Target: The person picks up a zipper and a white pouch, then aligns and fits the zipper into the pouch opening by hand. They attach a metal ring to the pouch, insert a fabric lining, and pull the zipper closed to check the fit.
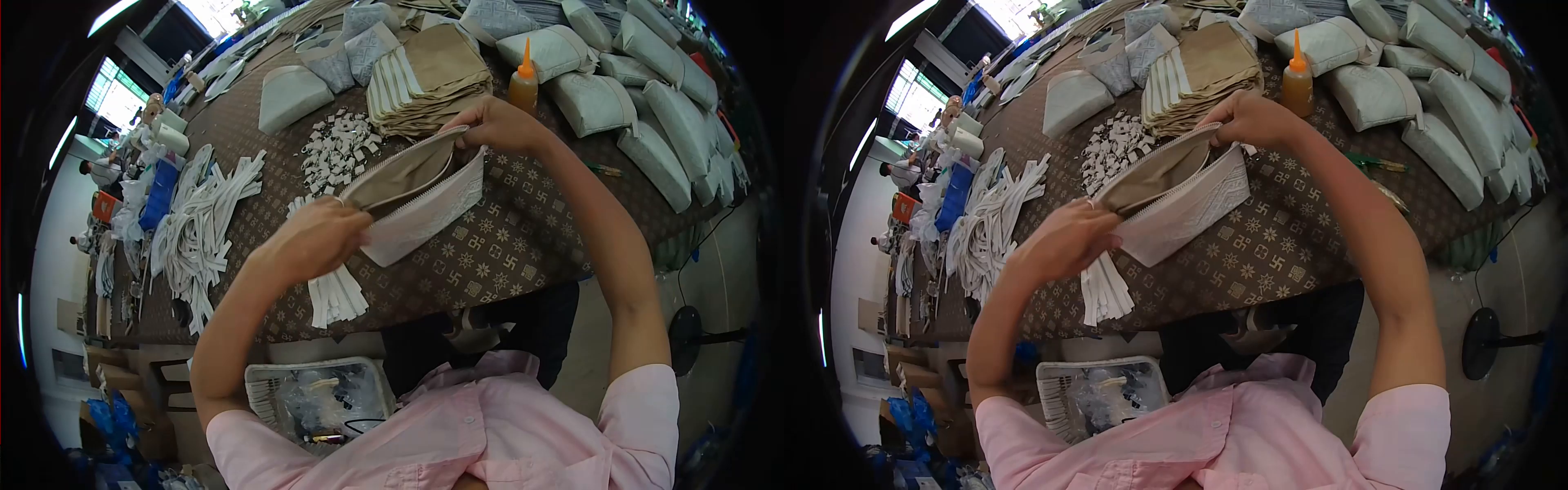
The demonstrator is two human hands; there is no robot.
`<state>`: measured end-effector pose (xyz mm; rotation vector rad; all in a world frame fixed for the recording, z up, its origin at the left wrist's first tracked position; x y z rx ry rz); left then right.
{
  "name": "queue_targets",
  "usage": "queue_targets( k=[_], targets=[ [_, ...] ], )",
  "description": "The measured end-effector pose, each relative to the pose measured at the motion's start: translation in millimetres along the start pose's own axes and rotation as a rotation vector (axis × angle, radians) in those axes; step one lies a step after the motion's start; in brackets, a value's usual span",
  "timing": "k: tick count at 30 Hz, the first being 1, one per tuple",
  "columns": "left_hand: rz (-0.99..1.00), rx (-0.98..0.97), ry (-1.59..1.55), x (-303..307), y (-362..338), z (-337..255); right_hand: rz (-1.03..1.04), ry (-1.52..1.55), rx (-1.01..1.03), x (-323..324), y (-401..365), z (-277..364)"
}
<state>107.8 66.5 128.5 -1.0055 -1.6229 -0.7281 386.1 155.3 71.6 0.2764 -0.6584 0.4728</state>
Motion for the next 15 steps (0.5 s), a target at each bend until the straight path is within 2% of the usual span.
queue_targets(
  k=[2,3,5,6,8,9,10,12,13,15],
  targets=[
    [-0.096,-0.066,0.026,7.3,-0.7,19.2,-0.207,0.168,0.032,-7.1,-2.6,1.3],
    [-0.100,-0.060,0.026,11.0,2.6,21.4,-0.201,0.168,0.036,-7.7,-2.9,7.0],
    [0.000,0.191,-0.253,18.2,8.6,26.4,-0.195,0.014,-0.078,-11.9,-2.8,16.0],
    [0.025,0.490,-0.422,24.2,16.3,30.0,-0.183,0.019,-0.077,-17.1,-2.0,19.0],
    [-0.264,0.478,-0.449,25.9,29.0,40.0,-0.332,-0.095,-0.145,-23.4,0.3,24.1],
    [-0.469,0.459,-0.291,26.6,35.5,43.5,-0.327,-0.092,-0.141,-27.5,-1.0,30.8],
    [-0.468,0.462,-0.290,23.0,48.1,43.0,-0.366,-0.163,-0.179,-30.5,-5.8,38.6],
    [-0.874,0.450,-0.021,17.2,68.4,37.3,-0.391,-0.235,-0.223,-33.4,-11.1,45.0],
    [-0.871,0.461,-0.029,9.9,75.8,40.4,-0.410,-0.231,-0.212,-34.7,-13.3,46.2],
    [-0.652,0.572,-0.122,-6.0,87.7,48.7,-0.418,-0.228,-0.200,-38.1,-17.9,41.2]
  ],
)
Point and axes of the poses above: each hand's wrist, its own y-axis towards the middle knuckle, its own x-axis out of the back of the hand, z = x × y, the point moved 2 cm from there along y, towards the middle knuckle, and after that the axes turned 11 degrees about -y, right-handed, at the moved point
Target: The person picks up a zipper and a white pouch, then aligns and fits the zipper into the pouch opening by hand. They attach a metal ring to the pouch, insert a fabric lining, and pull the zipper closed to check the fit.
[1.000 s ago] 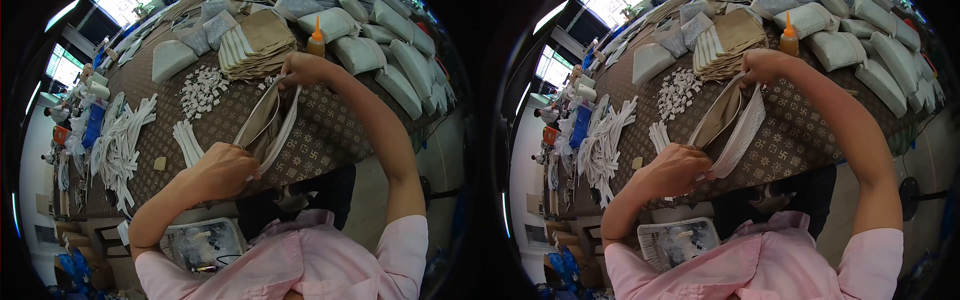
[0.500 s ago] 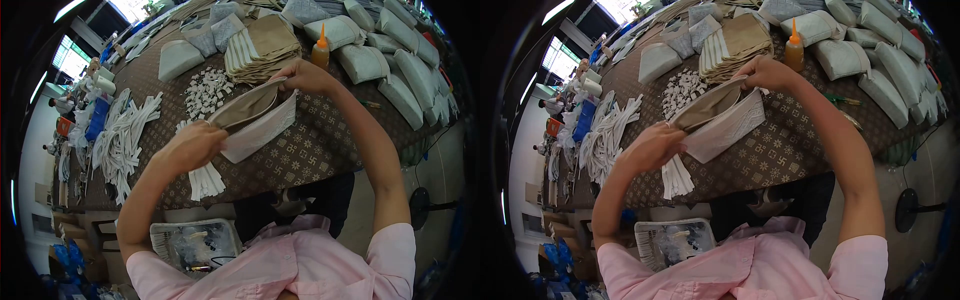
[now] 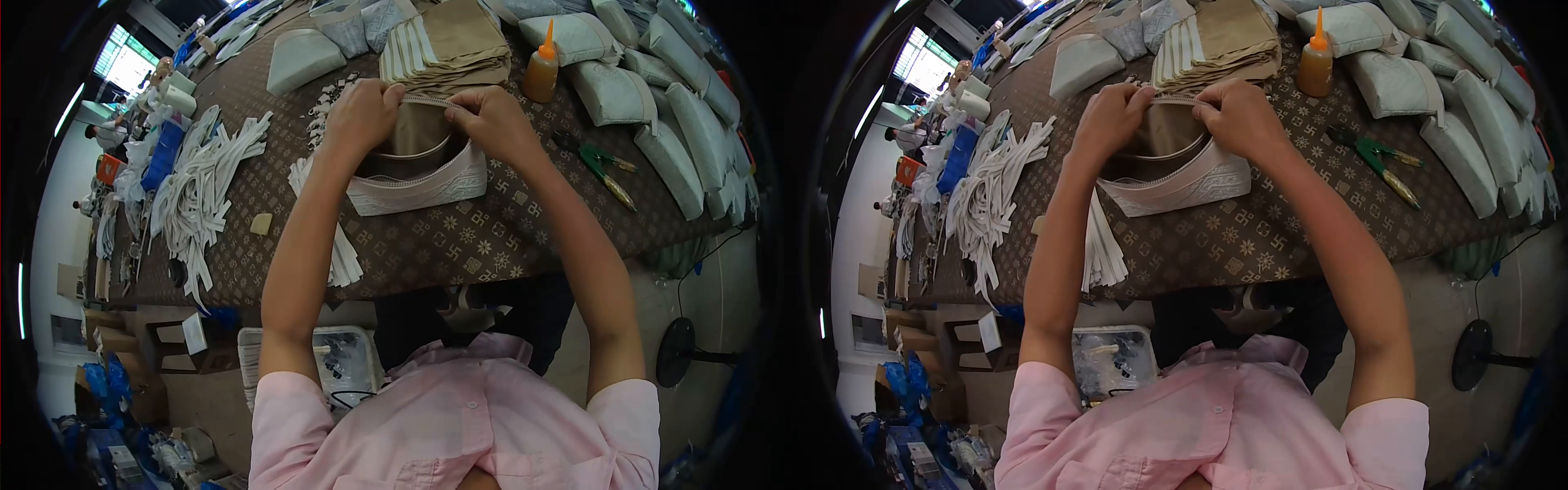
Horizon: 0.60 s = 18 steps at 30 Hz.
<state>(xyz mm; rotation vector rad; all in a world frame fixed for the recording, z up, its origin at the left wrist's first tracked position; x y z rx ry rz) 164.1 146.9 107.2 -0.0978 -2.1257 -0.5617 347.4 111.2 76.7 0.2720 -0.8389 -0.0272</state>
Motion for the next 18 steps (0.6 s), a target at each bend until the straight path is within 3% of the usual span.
queue_targets(
  k=[1,3,5,9,11,15,18],
  targets=[
    [0.119,0.074,-0.099,-1.6,-0.6,5.4,-0.035,0.073,0.064,-0.5,-1.3,-4.7],
    [0.143,0.045,-0.244,4.8,-12.1,18.9,-0.069,0.150,0.123,0.9,0.6,-10.5],
    [0.170,-0.013,-0.458,5.5,-17.9,30.8,0.058,0.318,0.149,0.0,4.0,-13.3],
    [0.157,-0.010,-0.386,8.3,-21.3,24.2,0.127,0.392,0.142,0.3,11.8,-8.1],
    [0.178,0.063,-0.386,9.2,-20.1,25.0,0.140,0.151,0.150,5.3,9.8,-2.6],
    [0.307,0.159,-0.325,16.0,-15.2,23.9,0.186,0.179,0.120,6.9,17.8,-12.6],
    [0.368,0.148,-0.489,16.2,-19.2,21.1,0.276,0.187,0.106,12.6,21.9,-8.0]
  ],
)
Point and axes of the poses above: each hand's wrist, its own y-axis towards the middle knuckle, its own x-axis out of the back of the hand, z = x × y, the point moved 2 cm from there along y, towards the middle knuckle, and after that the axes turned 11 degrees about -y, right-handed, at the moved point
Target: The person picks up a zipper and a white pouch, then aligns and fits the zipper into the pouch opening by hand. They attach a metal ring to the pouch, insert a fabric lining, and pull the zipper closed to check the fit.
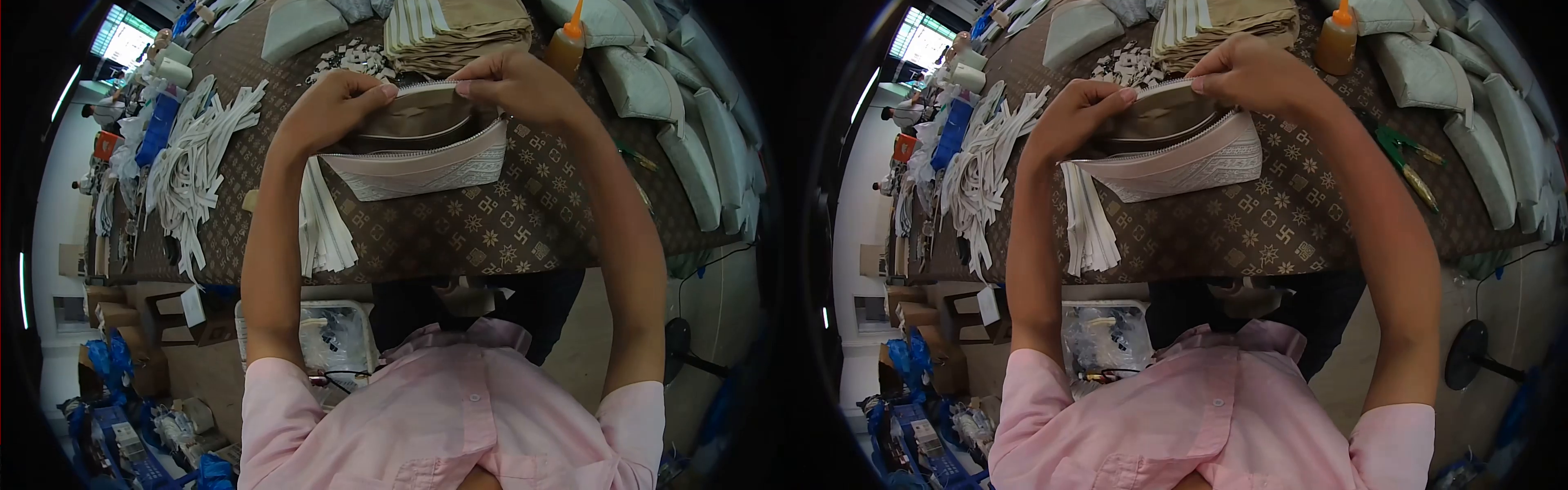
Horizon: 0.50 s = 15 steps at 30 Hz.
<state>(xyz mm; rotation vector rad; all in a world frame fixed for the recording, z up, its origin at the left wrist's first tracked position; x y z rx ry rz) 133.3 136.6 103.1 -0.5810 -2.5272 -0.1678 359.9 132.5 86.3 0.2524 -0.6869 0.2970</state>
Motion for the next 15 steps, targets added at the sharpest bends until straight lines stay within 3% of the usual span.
queue_targets(
  k=[3,5,8,15],
  targets=[
    [-0.098,-0.111,0.008,-3.8,7.1,12.0,0.124,-0.196,0.022,5.5,8.7,2.7],
    [-0.095,-0.072,0.016,-3.0,7.6,15.2,-0.005,-0.169,0.184,1.4,8.1,-2.5],
    [-0.086,-0.084,-0.023,3.2,3.9,21.6,0.038,0.031,0.140,-1.3,3.5,-20.7],
    [-0.124,-0.194,-0.052,1.2,-23.5,12.5,0.055,0.029,0.220,2.0,0.5,-21.1]
  ],
)
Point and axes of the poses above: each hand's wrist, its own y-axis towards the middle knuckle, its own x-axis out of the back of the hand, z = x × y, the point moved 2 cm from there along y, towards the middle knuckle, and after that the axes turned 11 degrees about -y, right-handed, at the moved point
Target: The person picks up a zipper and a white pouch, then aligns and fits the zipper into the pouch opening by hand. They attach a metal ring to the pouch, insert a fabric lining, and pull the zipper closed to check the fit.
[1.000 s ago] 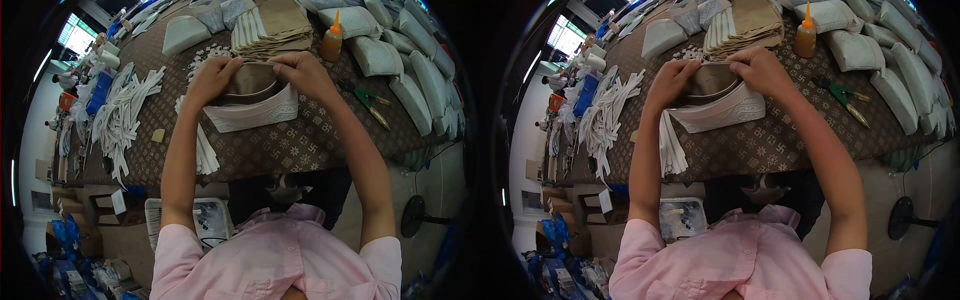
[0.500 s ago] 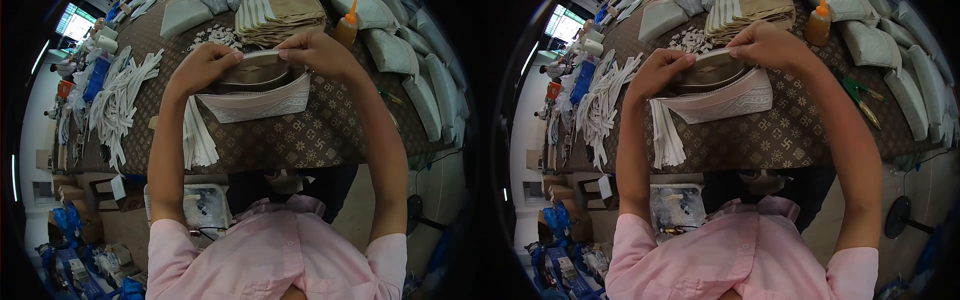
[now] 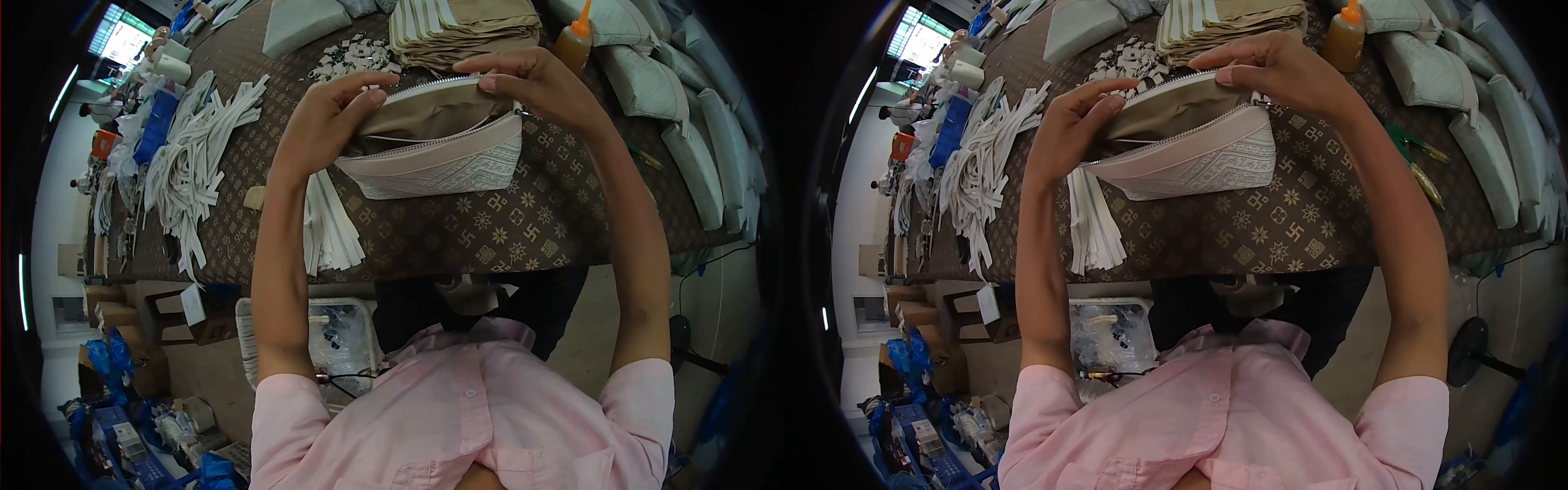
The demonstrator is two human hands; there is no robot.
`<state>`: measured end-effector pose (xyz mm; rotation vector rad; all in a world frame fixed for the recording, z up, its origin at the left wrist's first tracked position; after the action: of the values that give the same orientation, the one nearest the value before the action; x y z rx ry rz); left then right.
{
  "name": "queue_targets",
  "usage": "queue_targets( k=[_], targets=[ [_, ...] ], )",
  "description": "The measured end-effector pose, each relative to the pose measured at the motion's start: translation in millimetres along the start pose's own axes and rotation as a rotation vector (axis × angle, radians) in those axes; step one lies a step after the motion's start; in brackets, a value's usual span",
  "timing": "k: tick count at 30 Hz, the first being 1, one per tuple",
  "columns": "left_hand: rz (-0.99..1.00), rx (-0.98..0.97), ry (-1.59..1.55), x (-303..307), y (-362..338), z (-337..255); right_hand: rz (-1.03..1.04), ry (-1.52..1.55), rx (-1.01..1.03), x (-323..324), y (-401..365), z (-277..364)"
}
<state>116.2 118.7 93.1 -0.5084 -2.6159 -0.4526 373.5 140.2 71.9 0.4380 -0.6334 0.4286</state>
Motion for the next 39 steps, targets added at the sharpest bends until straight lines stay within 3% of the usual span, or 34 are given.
queue_targets(
  k=[5,14,25,31,34,39],
  targets=[
    [0.025,0.017,-0.024,0.7,2.5,-0.8,-0.036,-0.061,0.092,-1.5,2.3,-1.2],
    [0.125,-0.026,0.083,-0.9,8.6,1.5,0.038,-0.308,0.046,3.7,5.2,5.6],
    [0.166,0.016,0.233,1.9,9.3,-2.9,0.040,-0.212,0.018,3.2,3.4,3.6],
    [0.312,-0.041,0.483,4.6,20.5,-4.7,0.041,-0.262,0.012,5.5,2.9,12.0],
    [0.280,-0.329,0.479,5.0,9.3,1.0,0.060,-0.223,0.007,7.3,3.7,7.4],
    [0.325,-0.213,0.479,10.0,11.8,-1.0,0.056,-0.202,0.036,3.5,5.0,7.6]
  ],
)
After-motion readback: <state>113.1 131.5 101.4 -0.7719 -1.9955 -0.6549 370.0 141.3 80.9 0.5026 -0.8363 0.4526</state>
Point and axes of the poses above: each hand's wrist, its own y-axis towards the middle knuckle, its own x-axis out of the back of the hand, z = x × y, the point moved 2 cm from there along y, towards the middle knuckle, and after that the axes turned 11 degrees about -y, right-handed, at the moved point
